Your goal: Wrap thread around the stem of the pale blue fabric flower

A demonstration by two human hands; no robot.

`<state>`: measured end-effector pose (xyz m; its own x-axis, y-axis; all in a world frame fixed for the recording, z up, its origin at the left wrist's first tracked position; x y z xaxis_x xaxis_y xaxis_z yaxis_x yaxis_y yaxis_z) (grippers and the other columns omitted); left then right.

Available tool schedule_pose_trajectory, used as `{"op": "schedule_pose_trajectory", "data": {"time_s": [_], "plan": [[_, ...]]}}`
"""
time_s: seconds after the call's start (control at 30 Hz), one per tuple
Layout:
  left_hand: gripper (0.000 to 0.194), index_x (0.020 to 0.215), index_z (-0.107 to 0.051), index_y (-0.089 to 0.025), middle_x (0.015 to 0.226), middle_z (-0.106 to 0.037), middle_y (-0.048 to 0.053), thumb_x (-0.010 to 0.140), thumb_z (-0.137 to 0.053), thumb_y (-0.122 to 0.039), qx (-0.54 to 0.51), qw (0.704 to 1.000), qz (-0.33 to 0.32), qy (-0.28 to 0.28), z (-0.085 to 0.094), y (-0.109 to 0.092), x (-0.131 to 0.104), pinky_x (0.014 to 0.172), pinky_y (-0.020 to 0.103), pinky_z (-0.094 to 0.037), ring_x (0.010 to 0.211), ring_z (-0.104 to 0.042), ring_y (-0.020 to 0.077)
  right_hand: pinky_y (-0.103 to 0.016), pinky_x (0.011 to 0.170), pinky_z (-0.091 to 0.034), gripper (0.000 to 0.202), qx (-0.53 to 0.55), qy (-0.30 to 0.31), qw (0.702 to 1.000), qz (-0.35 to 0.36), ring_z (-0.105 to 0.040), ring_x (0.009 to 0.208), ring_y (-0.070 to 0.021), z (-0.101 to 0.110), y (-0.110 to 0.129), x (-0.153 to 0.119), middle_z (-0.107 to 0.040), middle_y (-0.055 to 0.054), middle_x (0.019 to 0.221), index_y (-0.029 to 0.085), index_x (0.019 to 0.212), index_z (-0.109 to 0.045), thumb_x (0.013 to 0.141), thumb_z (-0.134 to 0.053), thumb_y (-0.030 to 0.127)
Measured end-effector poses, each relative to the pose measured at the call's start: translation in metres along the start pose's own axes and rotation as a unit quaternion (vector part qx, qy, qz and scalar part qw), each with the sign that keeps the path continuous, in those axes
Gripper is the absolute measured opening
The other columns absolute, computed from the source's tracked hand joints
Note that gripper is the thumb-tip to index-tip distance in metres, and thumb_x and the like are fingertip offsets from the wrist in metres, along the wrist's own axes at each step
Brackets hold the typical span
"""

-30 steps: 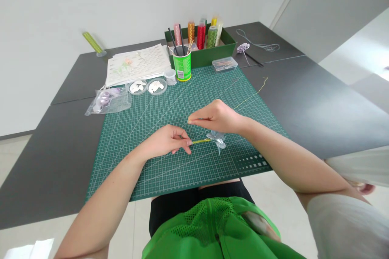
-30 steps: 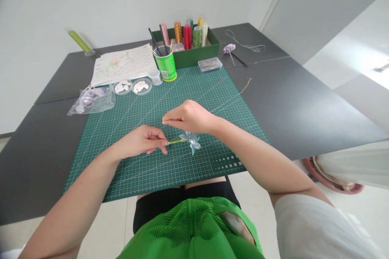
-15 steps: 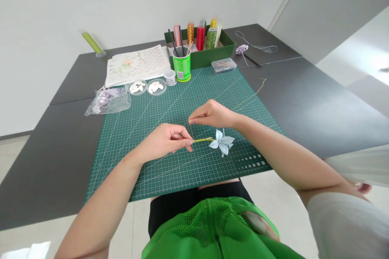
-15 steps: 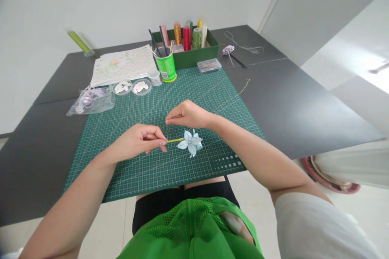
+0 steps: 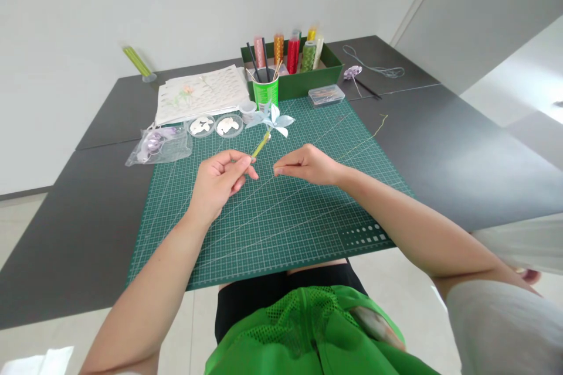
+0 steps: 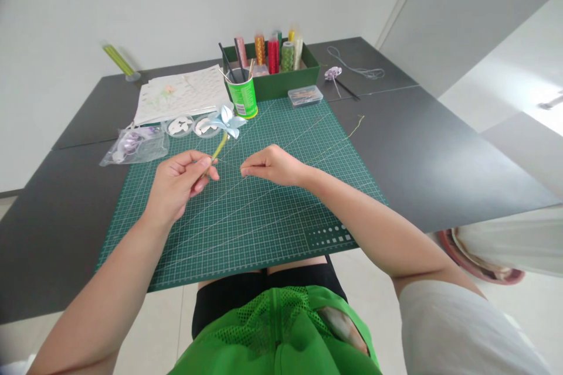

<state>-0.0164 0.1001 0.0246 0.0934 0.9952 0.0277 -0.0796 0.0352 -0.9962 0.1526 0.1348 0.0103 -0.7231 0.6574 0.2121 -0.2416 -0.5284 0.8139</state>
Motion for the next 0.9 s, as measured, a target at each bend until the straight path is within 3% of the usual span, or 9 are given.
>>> {"op": "schedule_pose_trajectory", "data": {"time_s": [0.13, 0.4, 0.63, 0.9], "plan": [[0.026, 0.088, -0.072, -0.015, 0.075, -0.074, 0.005, 0.086, -0.076, -0.041, -0.02, 0.999, 0.01, -0.048, 0.009, 0.003, 0.003, 0.038, 0.017, -0.023, 0.044, -0.041, 0.0046, -0.024, 0.067, -0.044, 0.031, -0.033, -0.003, 0.999, 0.03, -0.059, 0.067, -0.0108, 0.001, 0.013, -0.003, -0.071, -0.001, 0.077, 0.014, 0.087, -0.076, 0.101, -0.059, 0.036], [0.027, 0.09, -0.073, -0.014, 0.073, -0.074, 0.005, 0.082, -0.078, -0.04, -0.006, 0.997, 0.02, -0.072, 0.012, 0.01, 0.007, 0.038, 0.018, -0.024, 0.043, -0.041, 0.0054, -0.023, 0.065, -0.043, 0.033, -0.093, -0.014, 0.992, 0.081, -0.061, 0.065, -0.0105, 0.001, 0.026, -0.008, -0.073, -0.001, 0.079, 0.014, 0.096, -0.077, 0.105, -0.054, 0.036], [0.031, 0.104, -0.075, -0.015, 0.076, -0.076, 0.006, 0.087, -0.074, -0.041, 0.069, 0.996, 0.01, -0.053, 0.012, 0.016, 0.008, 0.04, 0.018, -0.03, 0.045, -0.045, 0.0071, -0.022, 0.061, -0.04, 0.036, -0.124, -0.019, 0.986, 0.107, -0.059, 0.062, -0.0097, -0.001, 0.034, -0.01, -0.073, -0.002, 0.077, 0.014, 0.096, -0.077, 0.106, -0.051, 0.037], [0.023, 0.094, -0.077, -0.017, 0.074, -0.077, 0.004, 0.091, -0.067, -0.037, 0.219, 0.975, 0.007, -0.027, 0.008, 0.016, 0.007, 0.046, 0.02, -0.039, 0.048, -0.05, 0.0096, -0.022, 0.056, -0.034, 0.037, -0.156, -0.041, 0.978, 0.134, -0.044, 0.052, -0.0071, -0.001, 0.048, -0.015, -0.06, 0.002, 0.06, 0.016, 0.085, -0.074, 0.106, -0.05, 0.034]]}}
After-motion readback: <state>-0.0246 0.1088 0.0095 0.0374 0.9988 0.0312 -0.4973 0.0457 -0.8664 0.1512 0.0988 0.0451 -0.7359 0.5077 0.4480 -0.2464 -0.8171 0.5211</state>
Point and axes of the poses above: each hand's wrist, its own x-axis towards the middle knuckle, its own z-axis out of the back of the hand, y = z × x, the point moved 8 cm from there along x, towards the middle knuckle
